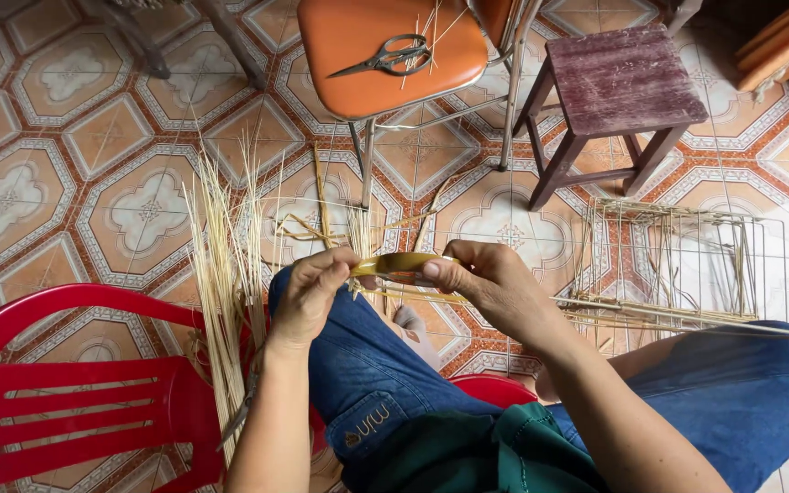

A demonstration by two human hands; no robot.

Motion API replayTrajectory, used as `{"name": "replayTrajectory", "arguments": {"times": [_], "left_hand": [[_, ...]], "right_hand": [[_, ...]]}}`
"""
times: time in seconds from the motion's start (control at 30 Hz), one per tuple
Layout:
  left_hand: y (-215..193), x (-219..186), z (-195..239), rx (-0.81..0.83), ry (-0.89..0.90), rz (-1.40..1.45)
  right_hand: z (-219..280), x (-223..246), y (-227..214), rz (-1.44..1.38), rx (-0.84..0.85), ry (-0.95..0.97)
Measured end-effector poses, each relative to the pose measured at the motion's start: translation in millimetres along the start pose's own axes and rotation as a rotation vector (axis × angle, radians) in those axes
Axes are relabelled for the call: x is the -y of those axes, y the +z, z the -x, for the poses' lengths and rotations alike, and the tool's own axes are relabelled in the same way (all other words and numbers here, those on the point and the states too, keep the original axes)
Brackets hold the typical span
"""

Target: The person sits on a red plastic chair and weaves thin bamboo strips through a wire frame. They repeatedly pull a strip through the frame, cut it with scissors, and continue weaving additional strips.

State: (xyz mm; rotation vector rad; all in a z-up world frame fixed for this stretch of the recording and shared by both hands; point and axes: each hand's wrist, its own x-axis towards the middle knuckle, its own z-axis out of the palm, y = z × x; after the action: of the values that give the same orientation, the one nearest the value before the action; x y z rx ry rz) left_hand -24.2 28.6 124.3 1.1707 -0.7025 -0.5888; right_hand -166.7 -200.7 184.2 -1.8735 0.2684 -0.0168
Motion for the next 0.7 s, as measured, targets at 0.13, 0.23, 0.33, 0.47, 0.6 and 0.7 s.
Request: {"name": "replayTrajectory", "arguments": {"times": [0.13,0.23,0.33,0.47,0.6,0.7], "left_hand": [[-19,31,4,-0.012,-0.071,-0.132],[-17,37,6,0.022,-0.147,-0.005],[-18,49,14,0.030,-0.162,0.064],[-14,49,22,-0.001,-0.190,0.108],[-13,48,25,0.027,-0.192,0.187],[-13,46,23,0.094,-0.191,0.191]], "right_hand": [[-3,-9,3,-0.071,0.007,-0.011],[-4,-21,2,-0.029,0.010,-0.005],[-1,-30,3,-0.010,0.056,0.045],[8,-29,5,-0.008,0.050,-0.075],[20,-29,-4,0.026,0.054,-0.291],[28,-22,-17,0.021,0.014,-0.453]]}}
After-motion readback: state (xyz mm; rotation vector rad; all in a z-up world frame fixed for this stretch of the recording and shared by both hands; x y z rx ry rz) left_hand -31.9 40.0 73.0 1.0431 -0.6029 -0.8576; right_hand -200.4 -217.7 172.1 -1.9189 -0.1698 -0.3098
